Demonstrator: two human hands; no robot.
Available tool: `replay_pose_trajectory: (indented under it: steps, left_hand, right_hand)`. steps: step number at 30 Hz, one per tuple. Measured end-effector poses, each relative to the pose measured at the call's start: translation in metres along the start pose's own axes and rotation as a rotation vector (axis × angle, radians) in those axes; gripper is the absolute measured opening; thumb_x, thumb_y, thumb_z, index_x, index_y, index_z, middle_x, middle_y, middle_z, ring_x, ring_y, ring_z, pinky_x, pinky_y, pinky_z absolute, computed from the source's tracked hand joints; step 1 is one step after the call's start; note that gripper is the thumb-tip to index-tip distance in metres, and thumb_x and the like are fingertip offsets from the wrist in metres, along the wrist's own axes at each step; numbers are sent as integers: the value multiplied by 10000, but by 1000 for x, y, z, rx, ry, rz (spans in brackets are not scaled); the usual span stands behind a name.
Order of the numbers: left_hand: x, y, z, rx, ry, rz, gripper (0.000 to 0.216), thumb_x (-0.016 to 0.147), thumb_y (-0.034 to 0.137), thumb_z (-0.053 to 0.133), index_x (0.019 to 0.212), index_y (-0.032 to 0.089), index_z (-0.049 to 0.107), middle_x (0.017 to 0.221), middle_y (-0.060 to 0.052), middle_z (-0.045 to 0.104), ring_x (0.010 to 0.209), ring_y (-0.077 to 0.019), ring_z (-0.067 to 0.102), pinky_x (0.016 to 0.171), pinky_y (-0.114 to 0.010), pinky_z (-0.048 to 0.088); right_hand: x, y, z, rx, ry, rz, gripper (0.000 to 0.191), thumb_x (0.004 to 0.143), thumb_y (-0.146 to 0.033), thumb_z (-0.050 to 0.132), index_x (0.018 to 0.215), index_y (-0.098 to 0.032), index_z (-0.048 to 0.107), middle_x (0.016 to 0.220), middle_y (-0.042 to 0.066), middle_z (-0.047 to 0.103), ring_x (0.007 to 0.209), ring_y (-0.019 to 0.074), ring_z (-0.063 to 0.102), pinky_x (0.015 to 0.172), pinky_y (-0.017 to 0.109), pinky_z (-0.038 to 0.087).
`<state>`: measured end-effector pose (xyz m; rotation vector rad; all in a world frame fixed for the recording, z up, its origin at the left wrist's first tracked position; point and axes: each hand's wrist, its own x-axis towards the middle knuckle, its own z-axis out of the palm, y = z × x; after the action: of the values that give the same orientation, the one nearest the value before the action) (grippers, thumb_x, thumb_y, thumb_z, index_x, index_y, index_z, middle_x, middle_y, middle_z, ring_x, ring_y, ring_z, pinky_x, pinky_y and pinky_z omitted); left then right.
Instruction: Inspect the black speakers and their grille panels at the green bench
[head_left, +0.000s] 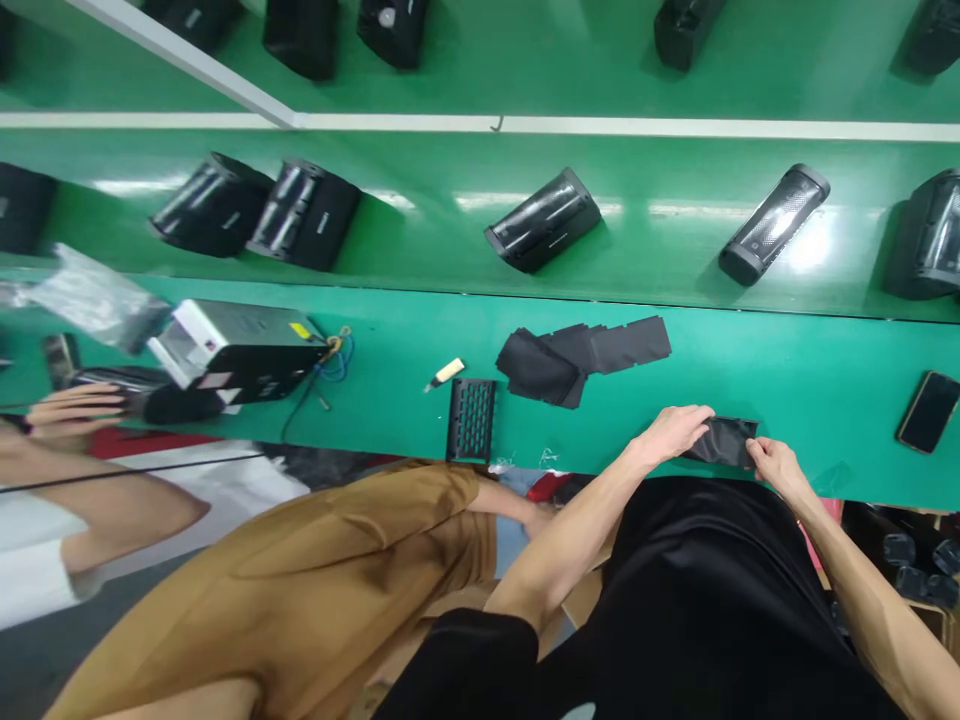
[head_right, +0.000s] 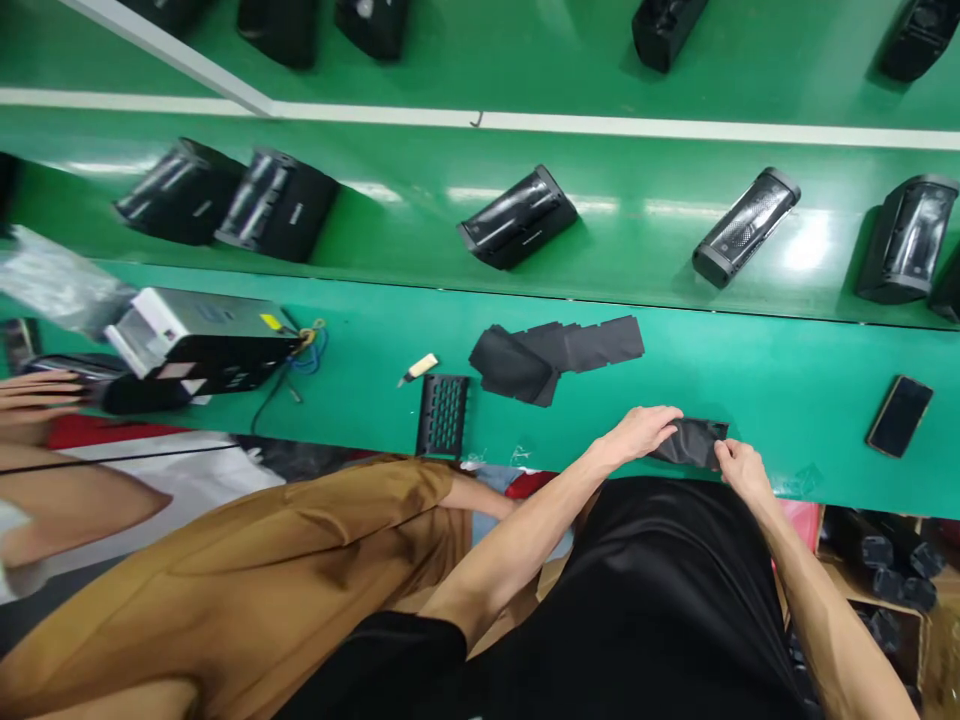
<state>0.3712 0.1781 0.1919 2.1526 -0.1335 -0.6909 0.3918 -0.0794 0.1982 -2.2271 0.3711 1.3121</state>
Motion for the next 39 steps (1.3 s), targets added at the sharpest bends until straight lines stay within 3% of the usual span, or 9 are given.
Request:
replay_pose_trajectory:
  steps: [6, 9, 12, 15, 18, 21, 26, 30, 39]
  left_hand:
    - [-12, 5, 13, 170, 108, -139, 421, 1067, 295, 600, 1487, 263, 592, 1242, -116, 739, 1112, -270, 738, 924, -356, 551]
    - [-17, 3, 13, 178, 208, -210, 514, 1039, 345, 656, 1533, 248, 549, 1352, -144, 664, 1250, -301, 652, 984, -397, 543]
    - [-19, -6, 11, 137, 273, -259, 469, 979, 316, 729, 1427, 221, 629, 1373, -149, 627, 1287, -314, 580, 1066, -449, 518]
    - [-16, -16, 8, 45, 287, -266, 206, 956, 248, 726, 1161, 225, 731, 1267, -117, 667, 1226, -287, 572, 1072, -439, 509]
    - [-14, -21, 1, -94, 275, -254, 74, 933, 286, 758, 947, 223, 721, 1047, -77, 706, 1097, -261, 600, 990, -390, 522]
    - [-13, -19, -9, -272, 250, -244, 236, 949, 438, 734, 896, 214, 681, 832, -9, 666, 852, -197, 617, 816, -317, 526]
    - [-18, 0, -29, -612, 163, -220, 497, 912, 596, 699, 1210, 213, 593, 868, 19, 696, 653, -144, 642, 589, -249, 503]
    - [-23, 21, -46, -1019, 138, -227, 616, 799, 561, 820, 1236, 228, 542, 831, 39, 671, 563, -138, 628, 496, -234, 485]
    - [-36, 46, -67, -1073, 251, -171, 589, 826, 663, 803, 1139, 190, 646, 655, 67, 549, 558, -103, 509, 555, -219, 402]
  right_hand:
    - [2, 3, -2, -181, 116, 25, 298, 1082, -464, 685, 1147, -176, 726, 1132, 75, 735, 1009, 226, 716, 953, 446, 599]
    - [-1, 3, -4, -181, 215, -26, 444, 1000, -502, 745, 1303, -184, 673, 1189, 99, 709, 1084, 277, 701, 998, 469, 556]
    - [1, -1, -2, -136, 297, -129, 673, 907, -522, 778, 1482, -235, 578, 1371, 136, 619, 1219, 325, 649, 1032, 454, 520]
    - [8, -6, -2, -62, 321, -208, 462, 937, -456, 723, 1343, -245, 668, 1340, 127, 610, 1203, 318, 630, 1052, 463, 501]
    - [15, -10, -7, 55, 292, -255, 244, 988, -422, 723, 1080, -197, 701, 1159, 85, 664, 1083, 265, 644, 1010, 460, 520]
    - [13, -12, -20, 228, 196, -287, 323, 1011, -493, 735, 997, -178, 665, 954, 24, 668, 854, 193, 649, 835, 378, 560]
    - [-5, -26, -40, 561, 79, -303, 540, 834, -700, 793, 1027, -243, 581, 734, -38, 625, 593, 166, 577, 566, 288, 479]
    - [-28, -42, -52, 745, 57, -346, 657, 684, -675, 906, 1100, -270, 597, 818, -5, 731, 703, 213, 677, 659, 321, 547]
    - [-68, -54, -66, 873, 58, -389, 541, 753, -561, 930, 1130, -263, 682, 939, 31, 765, 764, 206, 687, 691, 302, 554]
